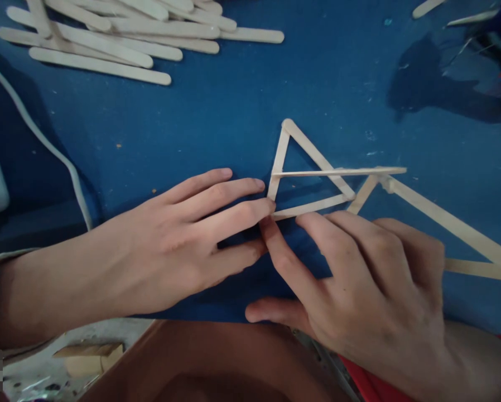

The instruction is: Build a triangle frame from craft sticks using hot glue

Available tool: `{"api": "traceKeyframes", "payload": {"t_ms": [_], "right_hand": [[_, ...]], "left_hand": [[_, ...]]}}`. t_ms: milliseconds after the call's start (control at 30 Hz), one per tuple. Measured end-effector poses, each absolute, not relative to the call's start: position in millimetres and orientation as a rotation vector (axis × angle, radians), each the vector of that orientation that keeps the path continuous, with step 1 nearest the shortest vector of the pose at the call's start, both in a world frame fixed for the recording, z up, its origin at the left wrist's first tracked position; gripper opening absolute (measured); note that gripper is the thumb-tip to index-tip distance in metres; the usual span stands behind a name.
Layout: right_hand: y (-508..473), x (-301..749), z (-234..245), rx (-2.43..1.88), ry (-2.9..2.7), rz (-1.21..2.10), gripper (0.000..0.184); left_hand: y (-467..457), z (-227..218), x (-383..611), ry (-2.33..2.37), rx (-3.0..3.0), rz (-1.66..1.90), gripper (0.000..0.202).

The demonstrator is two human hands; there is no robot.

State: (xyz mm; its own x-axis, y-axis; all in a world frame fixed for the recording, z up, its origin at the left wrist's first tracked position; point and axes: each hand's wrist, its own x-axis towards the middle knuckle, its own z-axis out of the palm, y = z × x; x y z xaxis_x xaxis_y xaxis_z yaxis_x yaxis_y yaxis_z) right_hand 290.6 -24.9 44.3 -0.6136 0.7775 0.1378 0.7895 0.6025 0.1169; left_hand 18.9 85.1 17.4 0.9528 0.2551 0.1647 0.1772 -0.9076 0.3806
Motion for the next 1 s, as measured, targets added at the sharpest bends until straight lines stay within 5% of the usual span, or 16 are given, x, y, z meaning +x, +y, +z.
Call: {"api": "traceKeyframes", "payload": {"t_ms": [467, 733, 1000], "right_hand": [[4, 293, 55, -1.068, -2.839, -0.372, 0.055], [-13, 301, 47, -1.325, -2.682, -0.133, 0.087], [-27, 306, 53, -1.409, -2.817, -0.081, 0.090]], "left_hand": [[81, 11, 16, 0.346, 2.664, 0.365, 0.030], [82, 14, 15, 0.344, 2.662, 0.326, 0.030], [81, 18, 19, 0.360, 2.643, 0.315, 0.032]]}}
